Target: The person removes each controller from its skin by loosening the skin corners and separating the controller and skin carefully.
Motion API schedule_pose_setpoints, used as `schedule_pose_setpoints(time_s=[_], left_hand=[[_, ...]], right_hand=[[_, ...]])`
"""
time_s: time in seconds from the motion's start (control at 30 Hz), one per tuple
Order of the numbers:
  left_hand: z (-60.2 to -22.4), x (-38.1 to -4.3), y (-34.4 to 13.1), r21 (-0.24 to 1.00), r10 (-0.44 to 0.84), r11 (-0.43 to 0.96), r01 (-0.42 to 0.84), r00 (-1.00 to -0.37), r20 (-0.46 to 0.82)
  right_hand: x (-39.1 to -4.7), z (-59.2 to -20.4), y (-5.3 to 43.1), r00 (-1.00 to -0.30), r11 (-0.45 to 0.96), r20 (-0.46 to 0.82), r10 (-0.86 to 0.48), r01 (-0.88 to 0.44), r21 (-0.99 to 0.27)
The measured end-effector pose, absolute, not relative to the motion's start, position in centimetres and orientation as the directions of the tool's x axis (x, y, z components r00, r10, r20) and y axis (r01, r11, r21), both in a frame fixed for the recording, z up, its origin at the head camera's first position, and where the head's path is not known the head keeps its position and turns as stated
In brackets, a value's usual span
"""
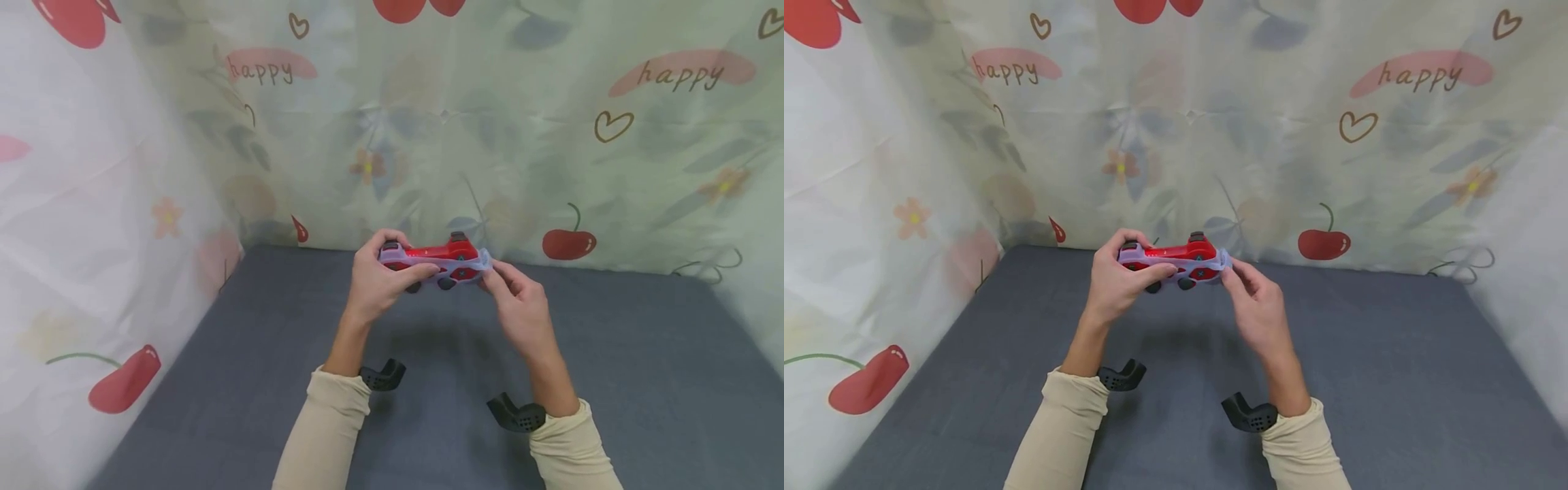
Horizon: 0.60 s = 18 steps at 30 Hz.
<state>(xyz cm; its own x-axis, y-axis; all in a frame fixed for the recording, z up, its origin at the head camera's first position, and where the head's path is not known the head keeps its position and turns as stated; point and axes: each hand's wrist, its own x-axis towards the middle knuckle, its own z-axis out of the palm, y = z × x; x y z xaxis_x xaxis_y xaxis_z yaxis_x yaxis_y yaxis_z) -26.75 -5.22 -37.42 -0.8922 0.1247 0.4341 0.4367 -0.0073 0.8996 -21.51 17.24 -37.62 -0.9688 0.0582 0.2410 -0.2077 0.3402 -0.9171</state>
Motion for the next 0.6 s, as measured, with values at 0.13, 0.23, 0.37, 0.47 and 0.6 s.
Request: schedule_pose_setpoints(time_s=[0.13,0.23,0.37,0.47,0.6], left_hand=[[-37.39,-26.72,-5.17,0.887,0.13,-0.004,0.461,-0.879,0.458],[-37.29,-26.68,-5.13,0.874,0.144,0.03,0.485,-0.867,0.476],[-37.32,-26.58,-5.28,0.861,0.171,0.073,0.503,-0.857,0.486],[-37.4,-26.56,-5.3,0.859,0.176,0.079,0.506,-0.855,0.487],[-37.37,-26.64,-5.21,0.875,0.135,0.042,0.482,-0.871,0.473]], right_hand=[[-21.37,-37.47,17.27,-0.959,0.354,0.278,0.062,-0.239,-0.904],[-21.27,-37.4,17.22,-0.95,0.367,0.305,0.07,-0.26,-0.893],[-21.15,-37.42,17.12,-0.931,0.384,0.343,0.121,-0.275,-0.882],[-21.01,-37.46,16.92,-0.917,0.394,0.363,0.165,-0.276,-0.876],[-20.97,-37.66,16.49,-0.914,0.361,0.356,0.196,-0.271,-0.893]])
